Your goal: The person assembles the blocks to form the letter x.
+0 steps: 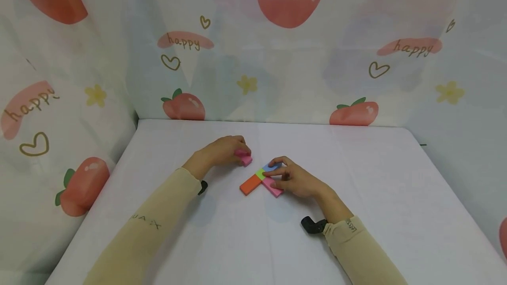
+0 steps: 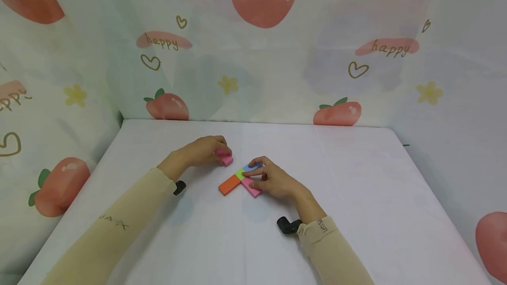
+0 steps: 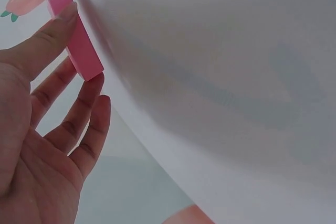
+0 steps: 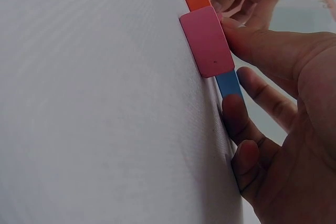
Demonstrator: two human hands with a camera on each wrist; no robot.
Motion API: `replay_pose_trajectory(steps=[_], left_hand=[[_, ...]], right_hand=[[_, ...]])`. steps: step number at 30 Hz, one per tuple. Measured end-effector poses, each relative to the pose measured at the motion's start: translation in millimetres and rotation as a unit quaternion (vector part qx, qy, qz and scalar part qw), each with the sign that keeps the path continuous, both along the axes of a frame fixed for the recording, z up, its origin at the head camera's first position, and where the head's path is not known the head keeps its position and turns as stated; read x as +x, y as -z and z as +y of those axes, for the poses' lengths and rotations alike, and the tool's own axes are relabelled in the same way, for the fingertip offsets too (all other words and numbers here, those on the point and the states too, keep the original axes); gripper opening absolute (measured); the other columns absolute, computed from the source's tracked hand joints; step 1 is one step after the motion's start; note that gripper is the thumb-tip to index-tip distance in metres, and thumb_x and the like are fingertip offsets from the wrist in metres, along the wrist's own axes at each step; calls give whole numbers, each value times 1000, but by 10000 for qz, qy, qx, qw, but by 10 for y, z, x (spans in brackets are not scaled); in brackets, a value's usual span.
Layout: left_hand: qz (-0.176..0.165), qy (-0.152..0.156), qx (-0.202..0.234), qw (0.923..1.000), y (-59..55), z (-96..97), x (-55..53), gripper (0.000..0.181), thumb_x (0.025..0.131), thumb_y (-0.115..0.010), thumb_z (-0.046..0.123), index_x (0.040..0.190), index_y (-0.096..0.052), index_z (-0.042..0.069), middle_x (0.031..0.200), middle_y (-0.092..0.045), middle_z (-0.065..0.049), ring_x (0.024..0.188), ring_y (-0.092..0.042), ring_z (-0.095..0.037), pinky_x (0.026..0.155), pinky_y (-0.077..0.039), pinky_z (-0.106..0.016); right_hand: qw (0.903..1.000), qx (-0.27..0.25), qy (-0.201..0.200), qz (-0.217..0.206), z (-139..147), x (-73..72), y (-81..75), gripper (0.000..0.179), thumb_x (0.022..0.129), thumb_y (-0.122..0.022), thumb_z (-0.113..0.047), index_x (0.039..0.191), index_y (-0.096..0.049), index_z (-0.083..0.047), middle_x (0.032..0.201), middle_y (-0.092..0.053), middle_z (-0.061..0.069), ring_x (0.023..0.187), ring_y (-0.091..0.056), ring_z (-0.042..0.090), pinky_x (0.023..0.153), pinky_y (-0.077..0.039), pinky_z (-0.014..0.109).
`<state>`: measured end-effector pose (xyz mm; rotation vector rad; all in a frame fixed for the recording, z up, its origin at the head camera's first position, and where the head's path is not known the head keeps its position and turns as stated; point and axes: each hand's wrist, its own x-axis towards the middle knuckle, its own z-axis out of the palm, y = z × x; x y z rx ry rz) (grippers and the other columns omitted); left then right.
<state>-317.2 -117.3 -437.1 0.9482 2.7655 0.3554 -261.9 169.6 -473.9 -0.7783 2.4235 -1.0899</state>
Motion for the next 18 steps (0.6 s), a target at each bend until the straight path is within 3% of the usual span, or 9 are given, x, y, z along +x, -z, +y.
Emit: replay_pose_trajectory(steps=[18], left_hand=[[52, 220, -78, 9997, 0, 112, 35, 33, 92, -80, 30, 124, -75, 28, 123, -65, 3, 113, -62, -16, 105, -52, -34]], right_hand=[[10000, 18, 61, -53, -8, 0, -1, 36, 98, -73, -24, 134, -72, -22, 150, -44, 0, 97, -56, 17, 88, -45, 30]])
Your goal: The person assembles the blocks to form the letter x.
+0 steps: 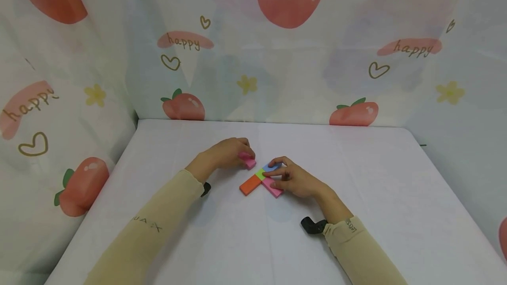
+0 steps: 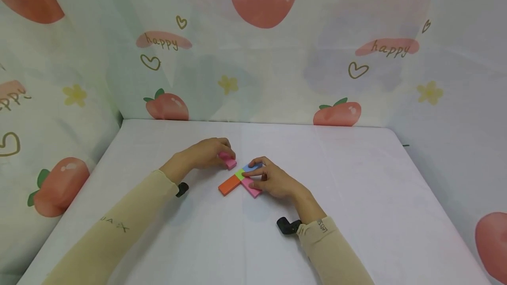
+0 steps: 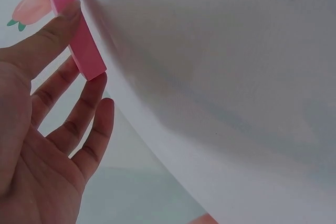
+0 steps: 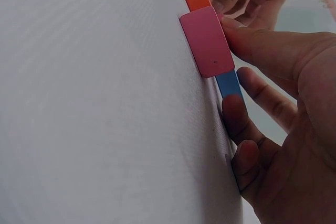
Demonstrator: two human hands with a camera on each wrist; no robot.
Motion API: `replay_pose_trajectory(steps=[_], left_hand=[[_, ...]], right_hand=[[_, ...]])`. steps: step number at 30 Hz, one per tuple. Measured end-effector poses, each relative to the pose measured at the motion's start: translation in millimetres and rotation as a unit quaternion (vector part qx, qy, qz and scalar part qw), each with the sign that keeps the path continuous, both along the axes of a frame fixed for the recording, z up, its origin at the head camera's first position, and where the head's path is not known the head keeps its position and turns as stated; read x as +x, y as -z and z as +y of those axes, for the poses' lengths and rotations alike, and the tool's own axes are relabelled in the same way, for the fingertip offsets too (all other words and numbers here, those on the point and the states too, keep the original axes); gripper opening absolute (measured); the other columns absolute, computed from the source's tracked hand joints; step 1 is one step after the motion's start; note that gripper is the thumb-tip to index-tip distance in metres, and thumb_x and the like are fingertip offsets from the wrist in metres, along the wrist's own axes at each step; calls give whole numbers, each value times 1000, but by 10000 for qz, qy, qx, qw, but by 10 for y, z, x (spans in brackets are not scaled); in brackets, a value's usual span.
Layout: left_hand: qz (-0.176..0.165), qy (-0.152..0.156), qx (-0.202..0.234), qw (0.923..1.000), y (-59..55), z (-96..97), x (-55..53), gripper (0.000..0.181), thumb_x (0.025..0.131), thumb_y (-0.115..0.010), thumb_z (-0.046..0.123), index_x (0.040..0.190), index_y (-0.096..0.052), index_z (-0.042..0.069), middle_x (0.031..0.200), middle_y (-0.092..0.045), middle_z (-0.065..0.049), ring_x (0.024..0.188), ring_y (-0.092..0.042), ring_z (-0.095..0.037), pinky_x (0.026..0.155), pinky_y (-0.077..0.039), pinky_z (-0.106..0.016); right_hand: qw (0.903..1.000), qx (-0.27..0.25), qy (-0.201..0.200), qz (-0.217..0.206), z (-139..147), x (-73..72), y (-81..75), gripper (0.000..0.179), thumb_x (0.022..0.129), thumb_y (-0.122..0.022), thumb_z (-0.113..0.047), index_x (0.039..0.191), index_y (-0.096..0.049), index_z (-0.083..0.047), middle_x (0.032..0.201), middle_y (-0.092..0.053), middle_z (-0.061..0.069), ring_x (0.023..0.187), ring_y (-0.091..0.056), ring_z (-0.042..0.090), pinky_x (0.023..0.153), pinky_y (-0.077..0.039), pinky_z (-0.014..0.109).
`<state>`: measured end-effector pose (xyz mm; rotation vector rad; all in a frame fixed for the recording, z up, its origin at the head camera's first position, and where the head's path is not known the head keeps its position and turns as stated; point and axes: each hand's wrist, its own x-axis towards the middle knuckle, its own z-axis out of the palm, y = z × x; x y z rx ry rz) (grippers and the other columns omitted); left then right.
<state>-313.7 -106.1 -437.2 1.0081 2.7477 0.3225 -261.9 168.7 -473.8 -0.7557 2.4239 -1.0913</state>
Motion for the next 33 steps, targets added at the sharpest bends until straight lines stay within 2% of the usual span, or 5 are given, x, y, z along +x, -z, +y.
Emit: replay_pose_trajectory(steps=[7, 14, 23, 33], left_hand=[[-32, -64, -132, 9999, 17, 36, 8, 32, 93, -79, 31, 124, -75, 31, 124, -64, 4, 115, -62, -16, 105, -53, -34], [-27, 8, -158, 9999, 11, 48, 22, 32, 93, -80, 30, 124, -75, 30, 125, -65, 3, 114, -63, -17, 105, -53, -35], [16, 57, -114, 9999, 73, 59, 36, 32, 92, -80, 31, 124, -75, 29, 122, -65, 4, 111, -62, -15, 102, -54, -34], [-82, -14, -54, 10000, 83, 94, 63, 32, 92, -80, 30, 124, -75, 29, 122, -65, 3, 113, -62, -16, 102, -54, -35]], right_hand=[[10000, 16, 28, 9, 8, 10, 2, 35, 98, -73, -24, 133, -72, -22, 150, -44, 0, 98, -55, 18, 88, -45, 31], [10000, 14, 2, 52, 16, 4, 14, 36, 98, -73, -26, 134, -72, -23, 150, -44, -1, 98, -55, 17, 88, -45, 30], [10000, -26, -49, 35, -1, -8, 13, 36, 98, -73, -24, 134, -71, -23, 149, -44, -1, 97, -56, 18, 89, -45, 31], [10000, -69, -59, -12, 15, -5, 9, 36, 98, -73, -24, 134, -71, -23, 149, -44, 0, 95, -56, 18, 87, -45, 31]])
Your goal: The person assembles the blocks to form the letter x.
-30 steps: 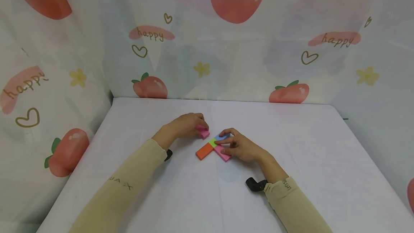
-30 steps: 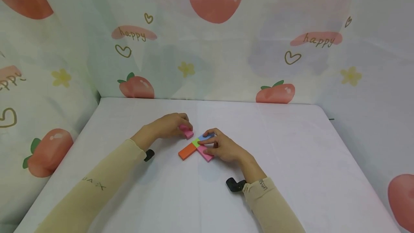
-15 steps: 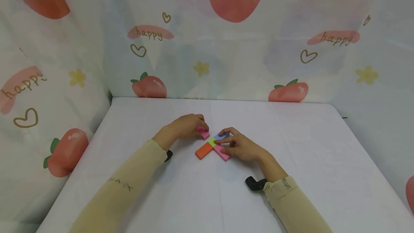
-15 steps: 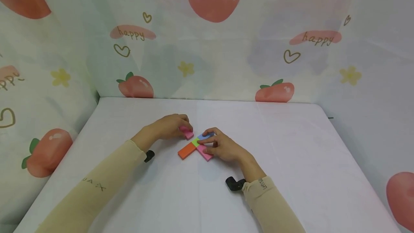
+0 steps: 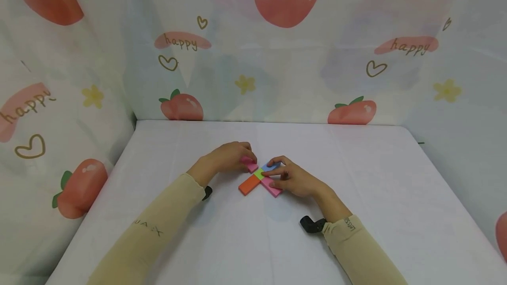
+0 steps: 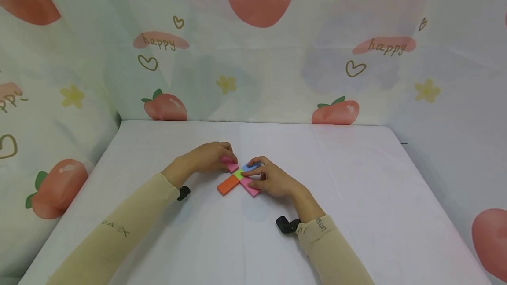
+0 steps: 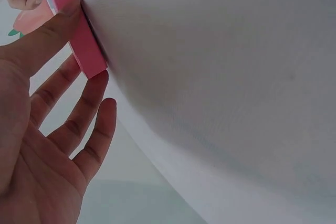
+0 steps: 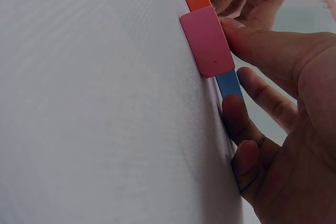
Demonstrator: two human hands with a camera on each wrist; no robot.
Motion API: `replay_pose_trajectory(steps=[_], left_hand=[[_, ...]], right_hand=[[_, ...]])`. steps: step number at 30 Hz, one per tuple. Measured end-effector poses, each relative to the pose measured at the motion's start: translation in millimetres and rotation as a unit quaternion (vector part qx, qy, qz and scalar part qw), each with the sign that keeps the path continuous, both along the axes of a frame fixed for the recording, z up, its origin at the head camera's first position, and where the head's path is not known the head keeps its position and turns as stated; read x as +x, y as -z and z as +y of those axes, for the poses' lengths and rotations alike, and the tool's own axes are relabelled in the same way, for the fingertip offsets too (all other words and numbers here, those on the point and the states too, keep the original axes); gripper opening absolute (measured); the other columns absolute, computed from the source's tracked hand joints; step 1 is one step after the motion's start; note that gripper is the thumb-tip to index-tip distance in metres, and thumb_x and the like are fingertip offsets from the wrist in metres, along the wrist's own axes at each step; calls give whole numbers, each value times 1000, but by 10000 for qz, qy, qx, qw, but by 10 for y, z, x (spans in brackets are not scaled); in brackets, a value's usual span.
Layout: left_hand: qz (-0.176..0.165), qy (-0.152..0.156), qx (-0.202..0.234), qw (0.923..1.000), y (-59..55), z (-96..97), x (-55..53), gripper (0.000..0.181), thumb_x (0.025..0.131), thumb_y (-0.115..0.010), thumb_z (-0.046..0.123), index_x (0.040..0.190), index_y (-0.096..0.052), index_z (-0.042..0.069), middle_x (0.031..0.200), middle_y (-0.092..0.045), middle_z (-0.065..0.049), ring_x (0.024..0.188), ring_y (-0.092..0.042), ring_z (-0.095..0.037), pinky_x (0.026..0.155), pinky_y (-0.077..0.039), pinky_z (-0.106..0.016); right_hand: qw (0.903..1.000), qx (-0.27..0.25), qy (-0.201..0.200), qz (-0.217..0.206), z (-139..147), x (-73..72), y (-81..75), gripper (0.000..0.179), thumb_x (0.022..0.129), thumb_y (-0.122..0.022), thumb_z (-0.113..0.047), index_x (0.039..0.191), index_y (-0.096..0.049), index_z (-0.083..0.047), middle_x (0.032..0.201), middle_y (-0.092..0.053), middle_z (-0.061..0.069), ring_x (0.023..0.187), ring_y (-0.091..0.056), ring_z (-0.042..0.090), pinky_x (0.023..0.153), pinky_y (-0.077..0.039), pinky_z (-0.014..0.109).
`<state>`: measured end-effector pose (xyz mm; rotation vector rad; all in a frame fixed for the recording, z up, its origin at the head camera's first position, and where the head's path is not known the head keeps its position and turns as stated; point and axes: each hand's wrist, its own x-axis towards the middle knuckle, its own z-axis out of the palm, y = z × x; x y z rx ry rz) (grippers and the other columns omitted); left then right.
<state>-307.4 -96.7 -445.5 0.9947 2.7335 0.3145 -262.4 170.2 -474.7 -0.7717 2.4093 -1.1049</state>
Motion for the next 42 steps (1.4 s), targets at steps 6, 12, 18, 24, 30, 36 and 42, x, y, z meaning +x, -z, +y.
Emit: replay_pose_trajectory(steps=[6, 12, 18, 24, 30, 36, 42], left_hand=[[-23, 63, 73, 10000, 8, 12, 11, 32, 92, -80, 30, 124, -75, 29, 121, -65, 4, 112, -63, -16, 102, -54, -35], [-19, 123, 66, 9999, 18, 25, 9, 32, 93, -79, 30, 124, -75, 29, 122, -65, 4, 112, -63, -15, 103, -53, -34], [32, 179, 88, 9998, 13, 18, 21, 31, 92, -80, 28, 123, -75, 28, 122, -65, 3, 112, -64, -16, 104, -53, -36], [-6, 149, 110, 9998, 0, 22, 40, 31, 92, -80, 28, 123, -76, 27, 122, -65, 3, 112, -64, -17, 104, -52, -37], [6, 167, 164, 9997, -5, 45, 53, 30, 93, -80, 27, 122, -76, 26, 121, -65, 2, 111, -64, -17, 103, -52, -37], [-280, -245, 175, 9992, -32, 31, 122, 38, 93, -78, 20, 131, -72, 24, 130, -62, 0, 120, -62, -20, 108, -50, -40], [-572, -729, 535, 9943, -16, 2, 179, 52, 95, -74, 14, 145, -61, 24, 145, -53, -1, 128, -58, -21, 110, -50, -42]], right_hand=[[10000, -21, -2, -41, 6, -4, 10, 37, 98, -73, -22, 134, -71, -23, 148, -44, -1, 93, -55, 18, 86, -44, 31], [10000, -37, 2, -13, 6, -5, 11, 37, 98, -73, -24, 134, -72, -23, 149, -44, -1, 93, -56, 18, 86, -45, 30], [10000, -4, 11, 0, -13, -14, 18, 37, 98, -73, -26, 134, -71, -24, 149, -44, -2, 94, -56, 17, 86, -44, 30], [10000, 57, 13, 31, -18, -14, 19, 36, 98, -73, -26, 134, -71, -23, 149, -44, -2, 94, -57, 17, 87, -45, 30], [10000, 40, 42, 63, 2, -1, 6, 35, 98, -73, -25, 133, -73, -21, 149, -45, 0, 96, -56, 17, 87, -45, 29], [10000, -14, -55, 70, -16, 8, -6, 36, 98, -73, -27, 134, -71, -23, 150, -44, -1, 94, -56, 18, 86, -44, 30], [9999, 74, -14, 132, -2, 15, -15, 35, 99, -72, -27, 133, -72, -22, 150, -44, -1, 93, -56, 16, 86, -45, 30]])
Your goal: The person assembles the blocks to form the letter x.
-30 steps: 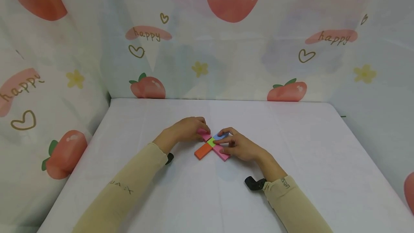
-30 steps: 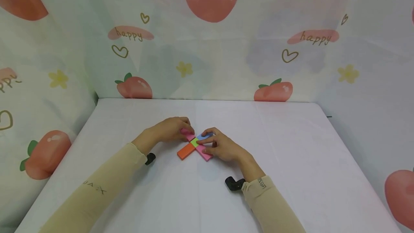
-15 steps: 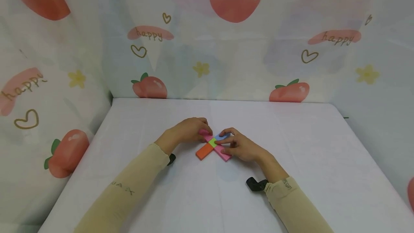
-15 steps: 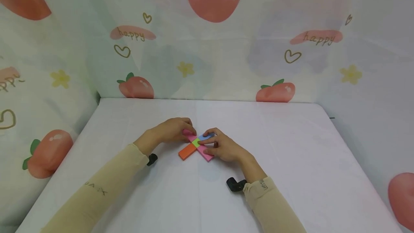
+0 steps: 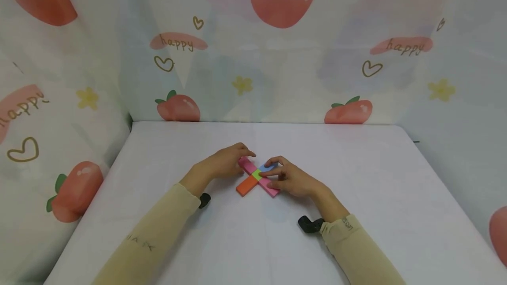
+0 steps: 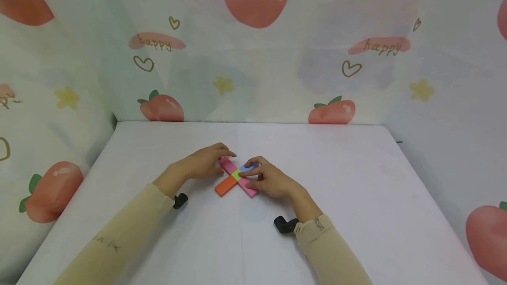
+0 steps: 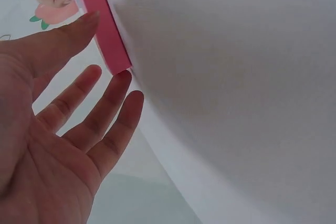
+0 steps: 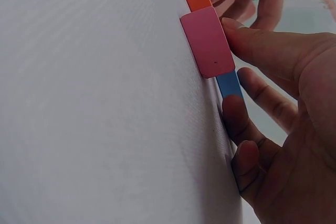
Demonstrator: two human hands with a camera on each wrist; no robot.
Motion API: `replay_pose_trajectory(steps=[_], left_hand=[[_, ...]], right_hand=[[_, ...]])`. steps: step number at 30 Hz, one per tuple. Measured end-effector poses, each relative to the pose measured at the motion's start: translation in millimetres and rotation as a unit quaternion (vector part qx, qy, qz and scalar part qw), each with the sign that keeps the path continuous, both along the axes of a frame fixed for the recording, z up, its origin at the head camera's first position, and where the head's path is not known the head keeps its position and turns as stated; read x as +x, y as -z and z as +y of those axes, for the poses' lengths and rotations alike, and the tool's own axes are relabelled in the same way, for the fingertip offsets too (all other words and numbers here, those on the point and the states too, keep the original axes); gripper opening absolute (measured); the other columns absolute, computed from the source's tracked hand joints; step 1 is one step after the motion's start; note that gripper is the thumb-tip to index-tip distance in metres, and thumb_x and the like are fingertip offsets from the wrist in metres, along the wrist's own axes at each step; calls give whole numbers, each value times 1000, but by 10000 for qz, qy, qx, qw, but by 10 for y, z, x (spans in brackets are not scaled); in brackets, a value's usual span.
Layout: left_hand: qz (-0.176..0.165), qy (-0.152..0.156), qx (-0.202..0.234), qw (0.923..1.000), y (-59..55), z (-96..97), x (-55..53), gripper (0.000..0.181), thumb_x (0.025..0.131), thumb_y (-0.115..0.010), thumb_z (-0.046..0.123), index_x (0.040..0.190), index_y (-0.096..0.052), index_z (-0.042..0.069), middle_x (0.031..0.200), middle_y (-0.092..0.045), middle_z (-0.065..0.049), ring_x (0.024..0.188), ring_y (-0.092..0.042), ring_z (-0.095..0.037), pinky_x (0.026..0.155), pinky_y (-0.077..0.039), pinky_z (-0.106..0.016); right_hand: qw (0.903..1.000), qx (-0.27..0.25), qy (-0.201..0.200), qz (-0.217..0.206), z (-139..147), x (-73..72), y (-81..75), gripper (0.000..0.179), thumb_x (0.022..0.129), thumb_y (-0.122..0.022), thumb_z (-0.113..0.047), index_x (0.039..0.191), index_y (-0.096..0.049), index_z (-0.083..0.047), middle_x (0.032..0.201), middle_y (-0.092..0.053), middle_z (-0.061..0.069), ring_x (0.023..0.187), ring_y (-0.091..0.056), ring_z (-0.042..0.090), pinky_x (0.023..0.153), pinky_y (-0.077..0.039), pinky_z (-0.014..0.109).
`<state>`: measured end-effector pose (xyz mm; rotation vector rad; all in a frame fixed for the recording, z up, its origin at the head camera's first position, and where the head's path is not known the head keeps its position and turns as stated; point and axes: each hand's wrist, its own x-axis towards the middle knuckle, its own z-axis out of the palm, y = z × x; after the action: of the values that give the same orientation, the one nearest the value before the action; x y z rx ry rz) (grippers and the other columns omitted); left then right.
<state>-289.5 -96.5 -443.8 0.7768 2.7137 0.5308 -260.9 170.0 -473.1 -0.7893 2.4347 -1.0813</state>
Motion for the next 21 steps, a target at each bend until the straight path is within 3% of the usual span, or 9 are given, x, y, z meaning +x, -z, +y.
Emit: replay_pose_trajectory(steps=[11, 21], left_hand=[[240, -95, 369, 9990, -23, -14, 165, 46, 94, -77, 17, 138, -66, 20, 140, -58, -3, 132, -56, -24, 111, -50, -43], [-17, -318, 631, 9975, 23, 52, 336, 31, 97, -70, 14, 127, -73, 20, 126, -63, 2, 120, -57, -20, 106, -51, -41]], right_hand=[[10000, -16, -19, -49, 7, 8, -5, 35, 98, -72, -25, 133, -72, -20, 149, -44, 1, 91, -55, 18, 85, -44, 30], [9999, -110, 11, -109, 15, 19, -3, 35, 98, -73, -24, 133, -72, -18, 149, -44, 1, 87, -57, 17, 84, -44, 29]])
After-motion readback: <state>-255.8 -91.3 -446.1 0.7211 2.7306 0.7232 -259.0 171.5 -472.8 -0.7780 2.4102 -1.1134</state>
